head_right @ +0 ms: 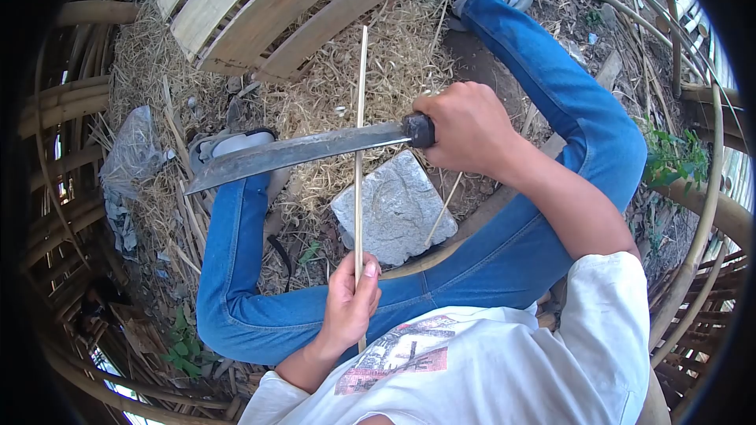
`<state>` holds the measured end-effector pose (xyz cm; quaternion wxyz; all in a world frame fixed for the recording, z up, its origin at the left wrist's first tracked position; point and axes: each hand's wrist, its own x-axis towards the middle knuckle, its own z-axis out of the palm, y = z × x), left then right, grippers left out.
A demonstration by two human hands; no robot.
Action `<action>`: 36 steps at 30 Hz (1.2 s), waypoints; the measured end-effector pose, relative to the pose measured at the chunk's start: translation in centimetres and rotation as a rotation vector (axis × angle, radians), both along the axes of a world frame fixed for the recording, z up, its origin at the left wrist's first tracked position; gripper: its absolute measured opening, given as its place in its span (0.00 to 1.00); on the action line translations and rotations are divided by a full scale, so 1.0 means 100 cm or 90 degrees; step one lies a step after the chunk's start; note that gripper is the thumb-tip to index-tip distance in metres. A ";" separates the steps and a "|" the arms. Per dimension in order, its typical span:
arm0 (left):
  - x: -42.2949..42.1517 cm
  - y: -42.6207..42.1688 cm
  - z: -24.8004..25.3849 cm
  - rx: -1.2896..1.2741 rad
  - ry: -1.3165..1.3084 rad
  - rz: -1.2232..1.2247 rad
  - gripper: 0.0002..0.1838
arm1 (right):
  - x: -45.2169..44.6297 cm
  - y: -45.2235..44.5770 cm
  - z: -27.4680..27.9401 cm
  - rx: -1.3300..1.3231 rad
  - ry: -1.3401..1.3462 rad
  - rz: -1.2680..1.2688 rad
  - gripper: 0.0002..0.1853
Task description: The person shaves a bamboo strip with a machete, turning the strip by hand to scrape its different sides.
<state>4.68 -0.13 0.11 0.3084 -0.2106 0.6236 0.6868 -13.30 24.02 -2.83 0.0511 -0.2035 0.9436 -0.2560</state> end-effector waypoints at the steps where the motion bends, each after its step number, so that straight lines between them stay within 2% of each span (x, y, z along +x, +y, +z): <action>1: 0.000 0.000 -0.001 -0.024 0.019 -0.017 0.08 | 0.001 0.000 0.001 -0.005 -0.004 0.000 0.07; 7: -0.002 0.003 0.010 0.006 -0.001 0.009 0.08 | 0.003 -0.002 0.005 -0.011 -0.008 0.005 0.07; 13: -0.002 -0.001 0.005 -0.024 0.007 -0.041 0.09 | 0.003 -0.002 0.006 -0.014 -0.008 0.009 0.07; 16: -0.008 0.002 0.018 0.004 -0.048 -0.014 0.10 | 0.003 -0.001 0.004 -0.017 -0.007 0.011 0.08; 19: -0.008 0.002 0.016 -0.018 -0.025 -0.029 0.11 | 0.003 0.000 0.002 -0.008 -0.001 0.009 0.08; 22: -0.003 -0.002 0.005 -0.125 0.083 -0.119 0.12 | 0.003 0.001 0.001 0.004 -0.006 0.011 0.09; 25: -0.002 -0.002 0.004 -0.142 0.118 -0.138 0.11 | 0.004 -0.002 0.004 0.001 -0.020 0.009 0.09; 28: -0.006 0.004 0.013 -0.105 0.102 -0.132 0.15 | 0.005 -0.004 0.003 0.002 -0.027 0.005 0.09; 36: -0.002 0.002 0.017 -0.203 0.210 -0.186 0.14 | 0.003 -0.002 0.010 0.039 0.021 -0.016 0.10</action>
